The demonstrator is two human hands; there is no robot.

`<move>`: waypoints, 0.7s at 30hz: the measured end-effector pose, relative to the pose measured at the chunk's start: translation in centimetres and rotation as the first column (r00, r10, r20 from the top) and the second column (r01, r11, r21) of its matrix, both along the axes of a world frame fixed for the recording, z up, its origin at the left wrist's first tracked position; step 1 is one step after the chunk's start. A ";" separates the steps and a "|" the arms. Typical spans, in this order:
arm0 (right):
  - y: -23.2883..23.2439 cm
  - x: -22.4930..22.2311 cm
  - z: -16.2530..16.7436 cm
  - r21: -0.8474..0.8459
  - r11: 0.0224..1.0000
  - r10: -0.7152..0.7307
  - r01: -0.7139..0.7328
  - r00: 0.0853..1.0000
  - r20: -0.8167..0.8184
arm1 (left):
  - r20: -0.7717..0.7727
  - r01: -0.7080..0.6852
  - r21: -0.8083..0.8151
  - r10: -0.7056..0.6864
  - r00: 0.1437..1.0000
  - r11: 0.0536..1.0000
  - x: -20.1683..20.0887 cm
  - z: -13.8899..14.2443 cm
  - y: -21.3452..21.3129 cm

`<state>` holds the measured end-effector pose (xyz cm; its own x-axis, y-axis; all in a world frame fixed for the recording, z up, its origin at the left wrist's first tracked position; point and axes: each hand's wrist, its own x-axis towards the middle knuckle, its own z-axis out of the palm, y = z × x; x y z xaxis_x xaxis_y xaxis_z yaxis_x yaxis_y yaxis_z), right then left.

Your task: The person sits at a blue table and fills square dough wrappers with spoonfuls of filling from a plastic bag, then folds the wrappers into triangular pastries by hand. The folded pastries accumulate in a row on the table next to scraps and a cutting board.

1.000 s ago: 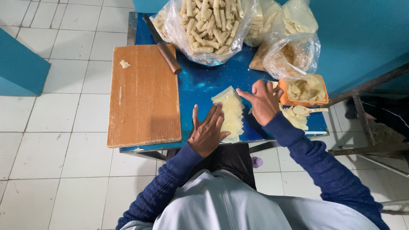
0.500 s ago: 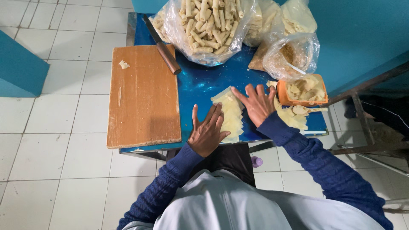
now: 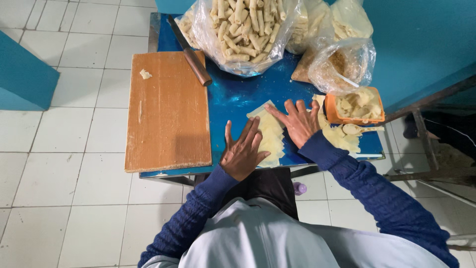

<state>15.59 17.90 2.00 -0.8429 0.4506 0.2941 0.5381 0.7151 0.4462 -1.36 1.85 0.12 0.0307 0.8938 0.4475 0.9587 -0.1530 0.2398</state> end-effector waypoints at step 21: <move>0.7 -1.1 0.8 -0.028 1.000 -0.014 0.012 0.998 -0.061 | 0.002 -0.014 -0.030 0.014 1.000 0.999 0.2 0.4 0.2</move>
